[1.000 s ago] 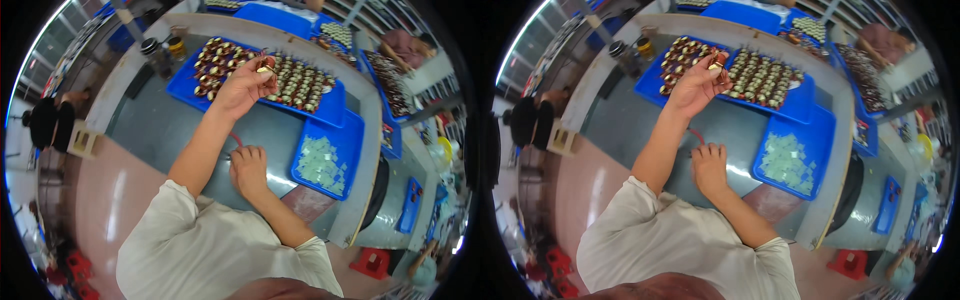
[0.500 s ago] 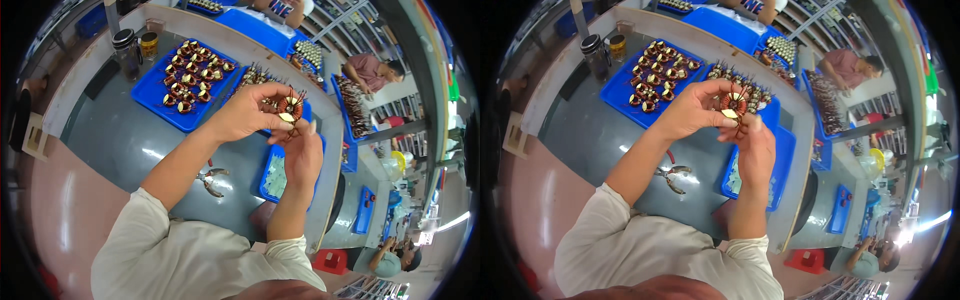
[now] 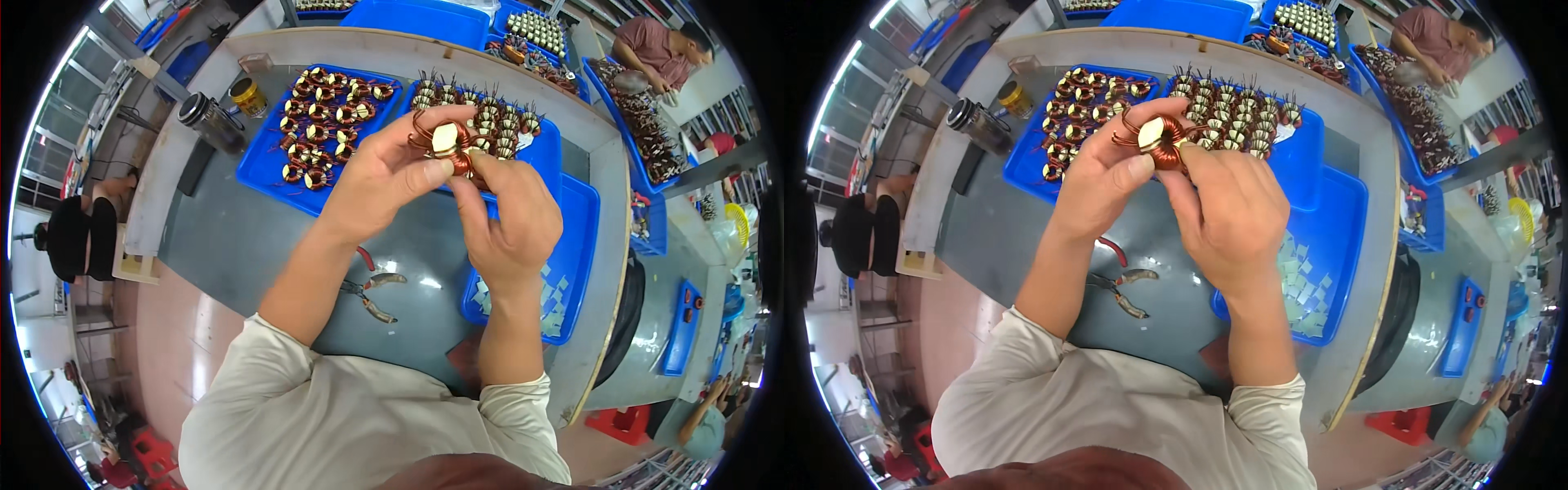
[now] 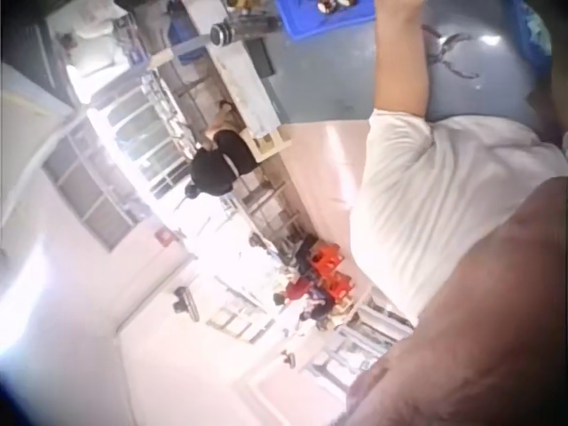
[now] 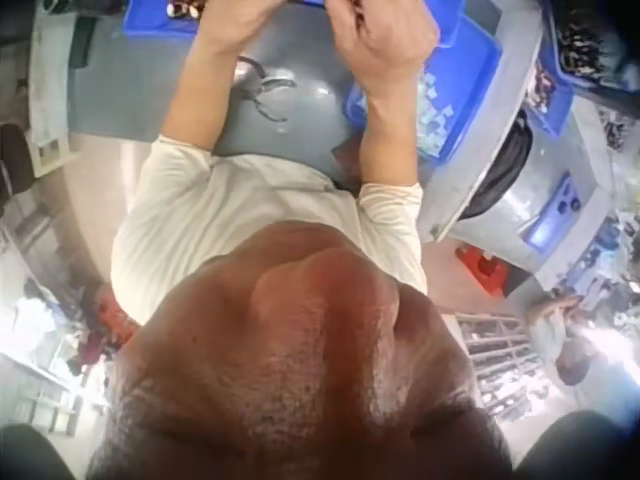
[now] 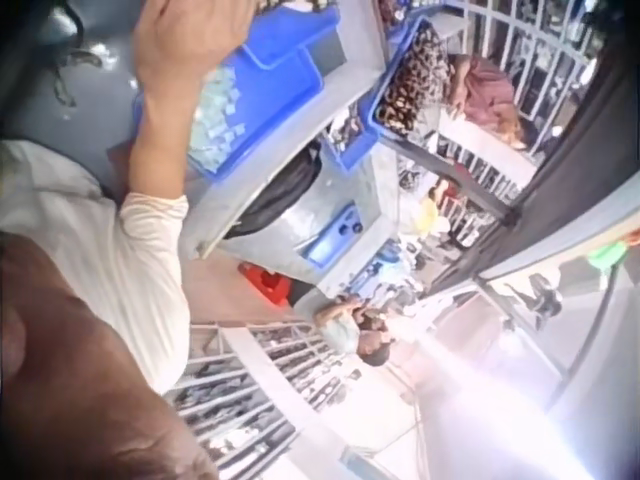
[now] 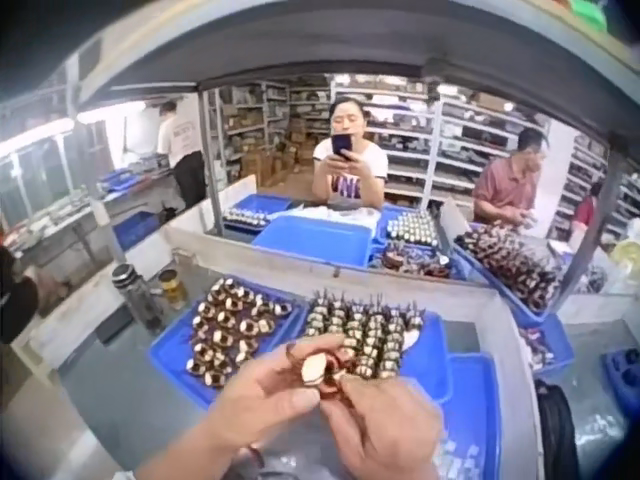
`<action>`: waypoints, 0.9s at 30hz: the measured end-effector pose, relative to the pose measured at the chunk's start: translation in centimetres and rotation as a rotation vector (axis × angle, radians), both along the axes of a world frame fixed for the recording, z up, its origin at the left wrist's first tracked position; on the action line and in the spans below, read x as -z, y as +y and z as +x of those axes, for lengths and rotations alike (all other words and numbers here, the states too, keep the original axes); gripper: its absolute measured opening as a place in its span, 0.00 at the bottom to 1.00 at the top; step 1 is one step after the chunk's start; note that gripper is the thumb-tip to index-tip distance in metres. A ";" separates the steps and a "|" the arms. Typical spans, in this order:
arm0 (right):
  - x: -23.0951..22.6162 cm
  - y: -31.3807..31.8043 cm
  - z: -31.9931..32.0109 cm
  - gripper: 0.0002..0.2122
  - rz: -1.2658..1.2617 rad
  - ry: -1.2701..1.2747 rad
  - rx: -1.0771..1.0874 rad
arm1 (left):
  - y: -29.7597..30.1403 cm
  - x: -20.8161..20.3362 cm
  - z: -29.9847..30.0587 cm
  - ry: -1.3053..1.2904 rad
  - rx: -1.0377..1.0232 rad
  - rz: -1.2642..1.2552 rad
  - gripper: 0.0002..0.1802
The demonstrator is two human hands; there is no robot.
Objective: Assembling small copper coil components with plastic spacers at a factory workbench.
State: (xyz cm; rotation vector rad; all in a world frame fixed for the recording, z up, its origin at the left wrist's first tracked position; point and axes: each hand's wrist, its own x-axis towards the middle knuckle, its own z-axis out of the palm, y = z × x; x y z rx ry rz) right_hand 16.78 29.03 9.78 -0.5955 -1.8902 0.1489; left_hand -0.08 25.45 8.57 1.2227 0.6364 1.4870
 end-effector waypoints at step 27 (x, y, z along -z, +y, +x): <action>1.2 -0.5 -2.0 0.08 -0.296 0.168 -0.074 | 3.0 0.4 1.0 -0.105 -0.167 -0.032 0.29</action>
